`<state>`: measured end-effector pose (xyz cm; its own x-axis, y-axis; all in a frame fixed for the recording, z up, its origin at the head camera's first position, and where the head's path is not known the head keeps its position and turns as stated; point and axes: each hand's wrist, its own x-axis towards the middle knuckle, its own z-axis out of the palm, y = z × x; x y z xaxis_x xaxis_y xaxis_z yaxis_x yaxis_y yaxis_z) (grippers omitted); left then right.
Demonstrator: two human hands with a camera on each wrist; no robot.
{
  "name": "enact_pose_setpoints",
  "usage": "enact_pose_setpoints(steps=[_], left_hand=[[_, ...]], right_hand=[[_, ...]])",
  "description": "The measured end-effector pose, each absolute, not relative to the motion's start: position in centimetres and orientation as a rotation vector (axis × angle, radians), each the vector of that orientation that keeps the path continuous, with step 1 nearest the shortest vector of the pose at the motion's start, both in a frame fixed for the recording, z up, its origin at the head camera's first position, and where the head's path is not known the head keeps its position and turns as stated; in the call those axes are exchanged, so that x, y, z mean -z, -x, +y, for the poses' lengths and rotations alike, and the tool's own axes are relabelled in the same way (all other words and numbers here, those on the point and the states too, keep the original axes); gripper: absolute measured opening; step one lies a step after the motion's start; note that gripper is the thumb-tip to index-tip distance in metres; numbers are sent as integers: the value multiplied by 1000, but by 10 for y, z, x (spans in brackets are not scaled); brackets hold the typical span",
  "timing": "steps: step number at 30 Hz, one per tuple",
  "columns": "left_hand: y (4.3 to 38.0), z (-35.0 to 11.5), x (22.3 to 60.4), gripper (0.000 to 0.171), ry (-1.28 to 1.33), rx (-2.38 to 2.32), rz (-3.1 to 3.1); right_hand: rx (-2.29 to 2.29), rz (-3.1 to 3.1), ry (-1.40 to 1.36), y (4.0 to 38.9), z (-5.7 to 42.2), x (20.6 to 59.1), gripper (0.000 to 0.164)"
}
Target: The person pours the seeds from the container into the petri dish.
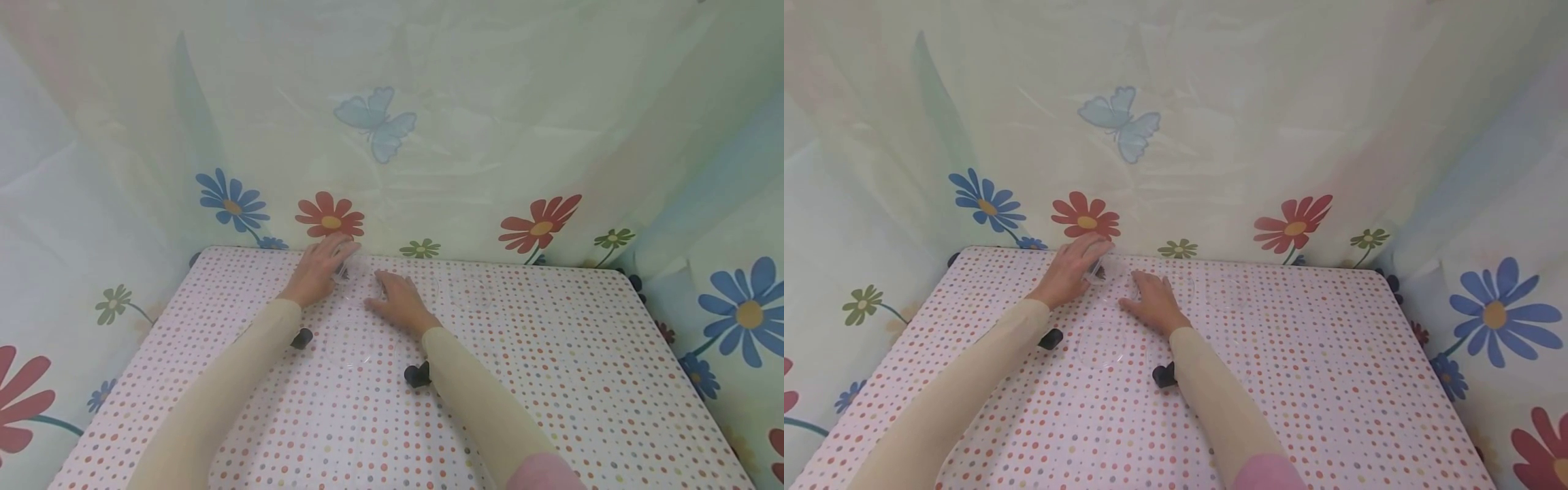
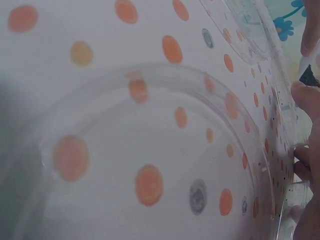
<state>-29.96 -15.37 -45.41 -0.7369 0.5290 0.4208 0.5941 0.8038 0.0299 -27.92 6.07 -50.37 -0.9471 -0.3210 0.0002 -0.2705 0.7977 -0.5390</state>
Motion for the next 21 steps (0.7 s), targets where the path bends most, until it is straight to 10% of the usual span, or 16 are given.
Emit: enact_pose_setpoints(steps=[21], left_hand=[[300, -152, 458, 77, 910, 139, -2537]], right_hand=[[836, 2895, 501, 279, 60, 503, 72]])
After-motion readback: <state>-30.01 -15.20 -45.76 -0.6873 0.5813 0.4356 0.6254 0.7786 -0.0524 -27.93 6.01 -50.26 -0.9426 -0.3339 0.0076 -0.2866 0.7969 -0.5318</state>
